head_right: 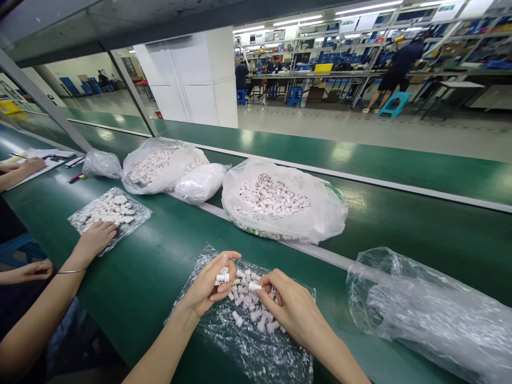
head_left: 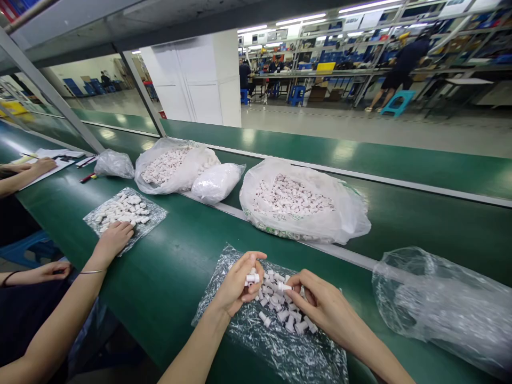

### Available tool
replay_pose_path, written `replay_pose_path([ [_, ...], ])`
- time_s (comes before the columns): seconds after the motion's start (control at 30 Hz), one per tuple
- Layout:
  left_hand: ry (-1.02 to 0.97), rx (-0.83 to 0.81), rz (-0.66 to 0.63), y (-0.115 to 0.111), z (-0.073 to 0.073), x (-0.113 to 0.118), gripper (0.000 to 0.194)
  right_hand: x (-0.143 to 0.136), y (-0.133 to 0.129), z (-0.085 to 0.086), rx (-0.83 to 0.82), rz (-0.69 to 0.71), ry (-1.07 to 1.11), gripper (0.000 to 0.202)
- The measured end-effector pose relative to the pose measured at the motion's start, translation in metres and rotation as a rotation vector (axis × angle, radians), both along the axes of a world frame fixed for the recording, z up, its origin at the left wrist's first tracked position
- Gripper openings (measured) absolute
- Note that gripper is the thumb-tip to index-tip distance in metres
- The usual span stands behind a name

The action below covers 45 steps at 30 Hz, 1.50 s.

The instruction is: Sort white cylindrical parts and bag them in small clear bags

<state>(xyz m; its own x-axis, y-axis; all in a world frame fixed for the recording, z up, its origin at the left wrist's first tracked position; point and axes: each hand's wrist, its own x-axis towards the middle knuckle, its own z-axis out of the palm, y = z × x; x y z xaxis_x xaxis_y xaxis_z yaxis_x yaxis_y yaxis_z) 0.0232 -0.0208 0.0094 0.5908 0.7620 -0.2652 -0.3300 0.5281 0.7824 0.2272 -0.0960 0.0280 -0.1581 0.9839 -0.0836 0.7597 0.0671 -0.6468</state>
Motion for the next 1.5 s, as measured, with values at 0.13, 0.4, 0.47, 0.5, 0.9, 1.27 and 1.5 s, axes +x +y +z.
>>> replay_pose_path([
  [0.13,-0.015,-0.018,0.001,0.000,-0.002,0.002,0.034,0.000,0.001,-0.004,-0.038,0.079,-0.102,0.016],
  [0.4,0.006,-0.018,-0.096,-0.014,-0.006,0.014,0.034,-0.006,-0.003,-0.005,0.101,0.000,-0.039,0.020],
  [0.47,0.051,-0.018,-0.120,-0.019,-0.009,0.017,0.037,-0.011,-0.005,-0.005,0.153,0.047,-0.029,0.022],
  [0.5,0.074,-0.018,-0.137,-0.021,-0.011,0.018,0.039,-0.014,-0.006,-0.005,0.177,0.082,-0.026,0.023],
  [0.9,-0.052,-0.065,0.058,-0.007,-0.006,0.012,0.027,0.008,-0.003,0.004,0.031,0.104,-0.093,0.019],
  [1.27,-0.258,-0.410,0.094,-0.010,-0.009,0.018,0.021,0.001,-0.004,-0.001,0.162,0.009,-0.160,0.014],
  [1.5,-0.305,-0.378,0.031,-0.019,-0.016,0.026,0.023,-0.018,-0.008,-0.010,0.451,0.034,-0.233,0.020],
])
